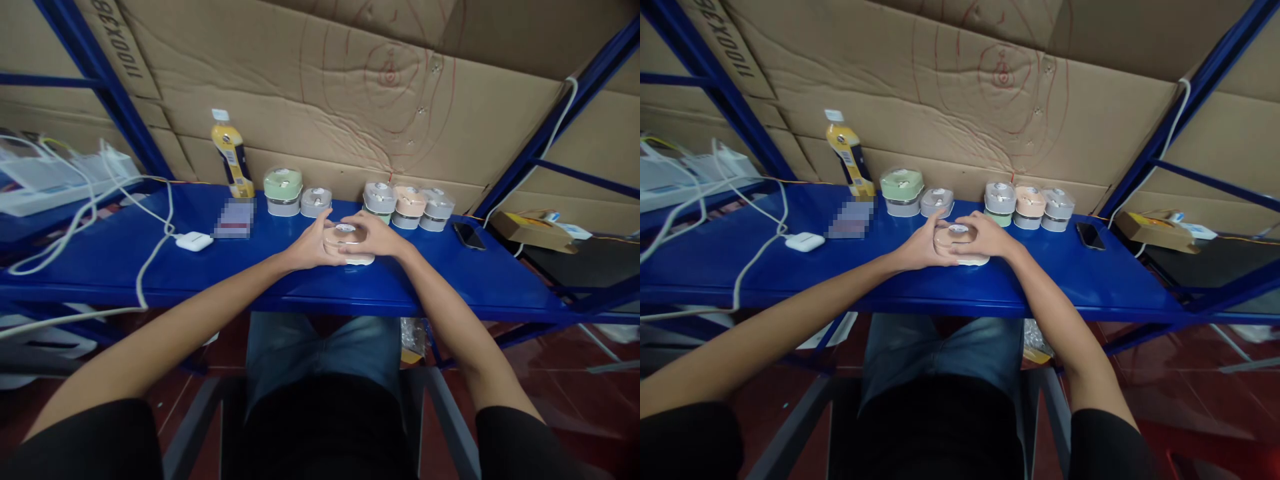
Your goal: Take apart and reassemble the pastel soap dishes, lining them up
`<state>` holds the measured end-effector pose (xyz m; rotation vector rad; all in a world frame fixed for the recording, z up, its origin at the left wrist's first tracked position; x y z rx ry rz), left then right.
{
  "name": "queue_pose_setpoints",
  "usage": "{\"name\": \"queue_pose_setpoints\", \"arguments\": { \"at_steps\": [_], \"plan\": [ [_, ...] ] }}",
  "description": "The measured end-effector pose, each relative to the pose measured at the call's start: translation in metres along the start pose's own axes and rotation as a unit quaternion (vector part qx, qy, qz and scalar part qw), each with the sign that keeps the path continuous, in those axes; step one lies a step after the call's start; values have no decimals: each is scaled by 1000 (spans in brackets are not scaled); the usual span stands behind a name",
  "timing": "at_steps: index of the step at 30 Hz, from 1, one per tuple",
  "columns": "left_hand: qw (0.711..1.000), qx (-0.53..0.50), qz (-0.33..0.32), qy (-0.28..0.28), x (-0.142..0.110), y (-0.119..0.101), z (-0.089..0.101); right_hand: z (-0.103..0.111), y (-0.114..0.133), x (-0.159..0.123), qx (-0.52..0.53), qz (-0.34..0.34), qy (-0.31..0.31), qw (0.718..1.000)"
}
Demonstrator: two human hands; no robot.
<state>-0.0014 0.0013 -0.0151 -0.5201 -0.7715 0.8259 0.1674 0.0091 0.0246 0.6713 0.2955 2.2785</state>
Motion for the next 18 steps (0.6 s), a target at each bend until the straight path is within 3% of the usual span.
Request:
{"name": "queue_pose_setpoints", "arguments": {
  "at_steps": [12,15,18],
  "plan": [
    [995,83,-42,34,-4,-4,0,-11,2,-16,16,51,0,999],
    [991,108,-65,36,-10,-11,9,-12,-2,-16,-8,27,8,1000],
    [983,176,-30,33,-18,-13,18,0,-16,-16,-67,-32,-39,996]
  ]
}}
Point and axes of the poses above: each hand's wrist, its own x-axis towards the middle knuckle, its own z-axis out of the back of the hand, y = z × x, the point moved 8 cm from there along x, towards the middle knuckle, and after that the axes turned 1 degree about z, right-handed, at the moved point
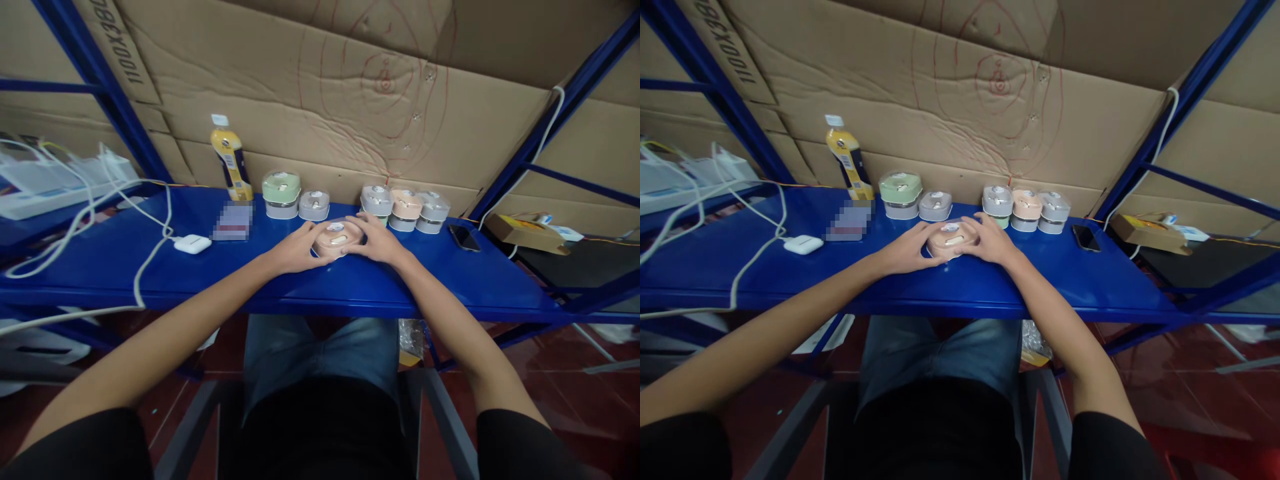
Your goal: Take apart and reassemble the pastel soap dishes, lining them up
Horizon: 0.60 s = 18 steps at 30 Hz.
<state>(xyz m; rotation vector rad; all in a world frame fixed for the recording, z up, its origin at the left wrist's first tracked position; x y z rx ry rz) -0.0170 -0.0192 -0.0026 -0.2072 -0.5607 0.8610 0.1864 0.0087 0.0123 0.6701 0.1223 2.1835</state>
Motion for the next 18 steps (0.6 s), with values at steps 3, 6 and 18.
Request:
{"name": "queue_pose_setpoints", "arguments": {
  "at_steps": [3,6,18],
  "plan": [
    [995,94,44,-1,-2,-2,3,15,-16,-2,-58,-70,-68,994],
    [988,147,47,3,13,-9,-1,23,-20,-5,-62,-101,-112,987],
    [983,173,58,-19,107,3,-12,25,-21,-8,-38,-128,-138,981]
  ]
}}
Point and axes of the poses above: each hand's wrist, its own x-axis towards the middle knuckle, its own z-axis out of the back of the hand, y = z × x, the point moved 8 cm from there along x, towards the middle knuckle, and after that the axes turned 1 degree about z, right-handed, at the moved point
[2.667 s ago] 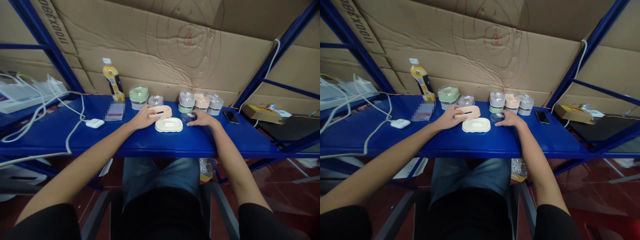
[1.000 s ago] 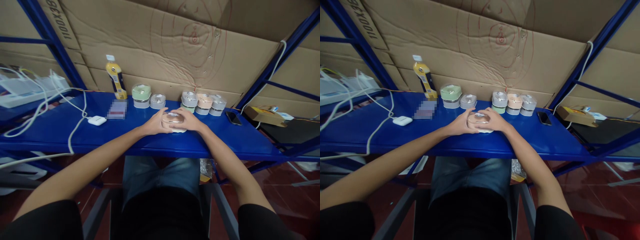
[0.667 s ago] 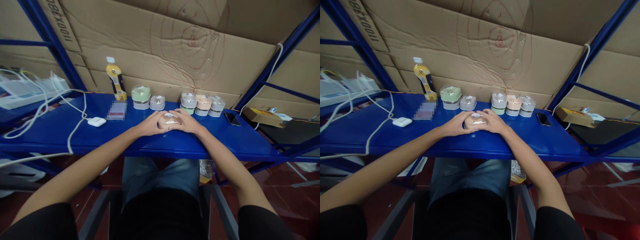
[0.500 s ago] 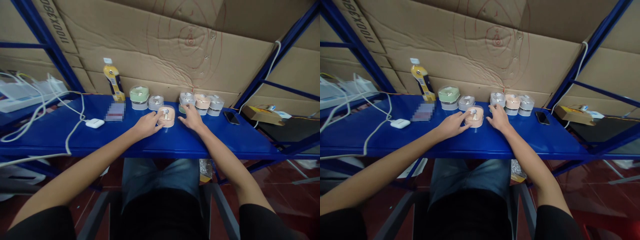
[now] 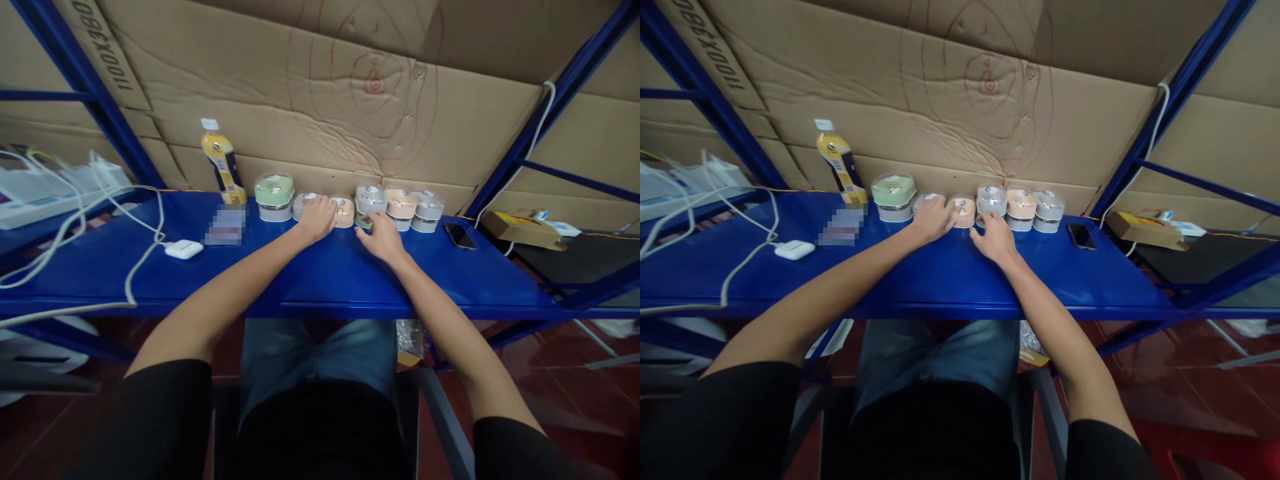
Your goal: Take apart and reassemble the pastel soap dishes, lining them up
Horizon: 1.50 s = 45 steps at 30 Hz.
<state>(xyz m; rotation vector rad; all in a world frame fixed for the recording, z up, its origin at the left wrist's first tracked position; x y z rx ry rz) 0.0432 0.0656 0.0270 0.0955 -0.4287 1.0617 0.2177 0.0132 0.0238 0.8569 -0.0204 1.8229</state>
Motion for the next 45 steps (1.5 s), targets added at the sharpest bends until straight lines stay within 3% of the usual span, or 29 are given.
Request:
{"name": "queue_pose_setpoints", "arguments": {
  "at_steps": [5,8,12,16,20,22,25,28,30,34,37,41,45],
  "plan": [
    [998,44,35,-17,5,32,-1,1,-4,1,10,-3,-17,1000],
    [998,31,48,-10,-6,37,-3,-1,-4,2,9,2,-6,1000],
    [999,27,37,-14,-44,17,5,0,-3,2,11,7,-3,1000],
    [999,10,20,-43,-100,-6,28,0,7,-1,17,17,1,1000],
    [993,-51,71,-78,-137,1,44,1,33,-7,78,81,19,994],
    [991,-99,68,-51,-137,6,40,-1,49,-13,106,129,52,985],
    [981,-193,-23,-7,-121,2,31,-6,65,-20,116,177,116,970],
    [955,-274,-110,16,-102,-5,24,-11,70,-24,115,184,166,962],
    [942,-311,-122,24,-92,-6,18,-14,69,-26,112,173,192,960],
    [931,-350,-104,23,-85,-6,7,-12,62,-23,107,149,200,962],
    [932,-351,-90,9,-89,-5,5,-1,47,-16,134,130,169,968],
    [949,-293,-120,11,-97,-7,9,19,-1,-4,153,46,110,981],
    [954,-240,-177,32,-104,-16,10,24,-53,-1,100,-44,132,985]
  ]
}}
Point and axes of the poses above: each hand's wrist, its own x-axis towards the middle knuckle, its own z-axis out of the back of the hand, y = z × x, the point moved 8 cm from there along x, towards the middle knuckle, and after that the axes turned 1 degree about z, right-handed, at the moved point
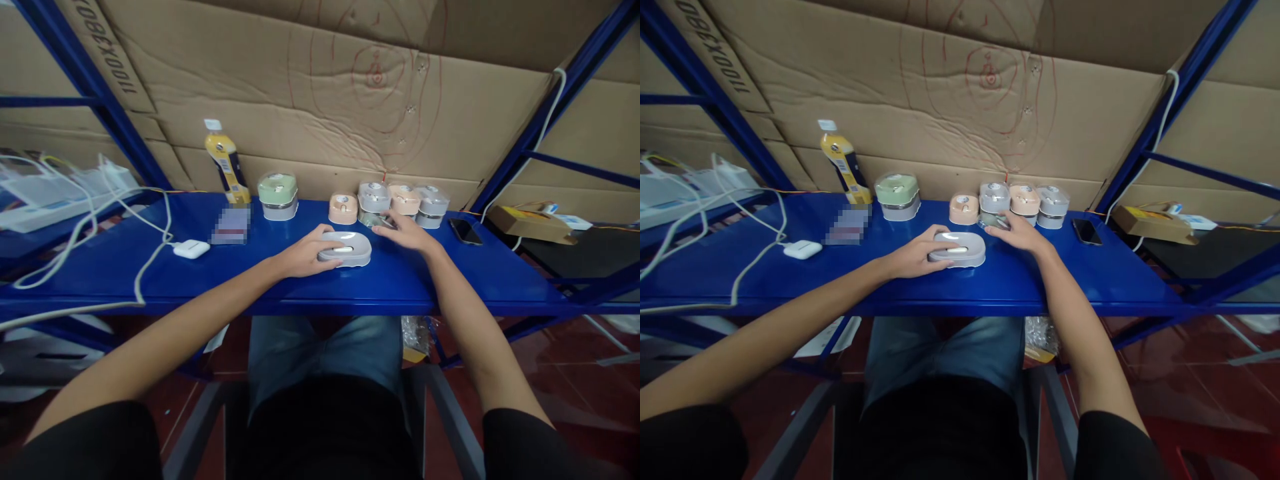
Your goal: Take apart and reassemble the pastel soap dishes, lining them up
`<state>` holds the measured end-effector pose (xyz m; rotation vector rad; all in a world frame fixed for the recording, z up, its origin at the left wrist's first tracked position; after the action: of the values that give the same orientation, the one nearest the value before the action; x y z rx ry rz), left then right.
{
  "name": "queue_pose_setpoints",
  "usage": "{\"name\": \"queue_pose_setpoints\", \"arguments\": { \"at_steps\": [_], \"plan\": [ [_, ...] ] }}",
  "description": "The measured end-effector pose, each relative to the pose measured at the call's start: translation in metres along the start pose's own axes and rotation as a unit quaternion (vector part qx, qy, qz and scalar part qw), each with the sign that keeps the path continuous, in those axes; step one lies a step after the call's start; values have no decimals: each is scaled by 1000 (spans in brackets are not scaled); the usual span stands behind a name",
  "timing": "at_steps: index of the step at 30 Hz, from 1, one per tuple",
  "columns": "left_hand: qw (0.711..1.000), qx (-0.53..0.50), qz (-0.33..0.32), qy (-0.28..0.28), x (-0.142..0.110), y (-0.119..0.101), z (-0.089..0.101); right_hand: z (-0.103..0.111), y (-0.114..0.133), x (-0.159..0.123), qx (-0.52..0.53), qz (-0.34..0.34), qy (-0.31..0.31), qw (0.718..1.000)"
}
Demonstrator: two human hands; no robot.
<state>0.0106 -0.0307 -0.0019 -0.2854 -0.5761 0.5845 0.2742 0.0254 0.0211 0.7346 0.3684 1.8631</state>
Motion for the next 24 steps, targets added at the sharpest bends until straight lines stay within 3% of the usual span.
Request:
{"name": "queue_pose_setpoints", "arguments": {
  "at_steps": [3,6,12,17,21,24],
  "plan": [
    [1000,5,2,-2,-1,1,2,3,-20,1,-40,-40,27,998],
    [999,14,22,-18,-1,10,11,2,-25,1,-68,-44,49,995],
    [989,63,105,-79,-9,55,44,-7,-27,2,-98,-28,98,990],
    [979,93,167,-64,-19,85,47,-7,-31,2,-83,-30,116,989],
    [979,95,170,-55,-19,92,44,3,-28,-1,-64,-33,94,993],
    [977,83,179,-74,-18,92,48,13,-5,-4,-18,26,36,999]
  ]
}}
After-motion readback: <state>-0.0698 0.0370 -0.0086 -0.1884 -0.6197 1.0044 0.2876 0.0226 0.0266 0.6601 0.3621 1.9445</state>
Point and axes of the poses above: each hand's wrist, its own x-axis towards the middle knuckle, its own z-axis out of the back of the hand, y = z × x, the point moved 8 cm from there along x, towards the middle knuckle, and after that the axes turned 1 degree about z, right-handed, at the moved point
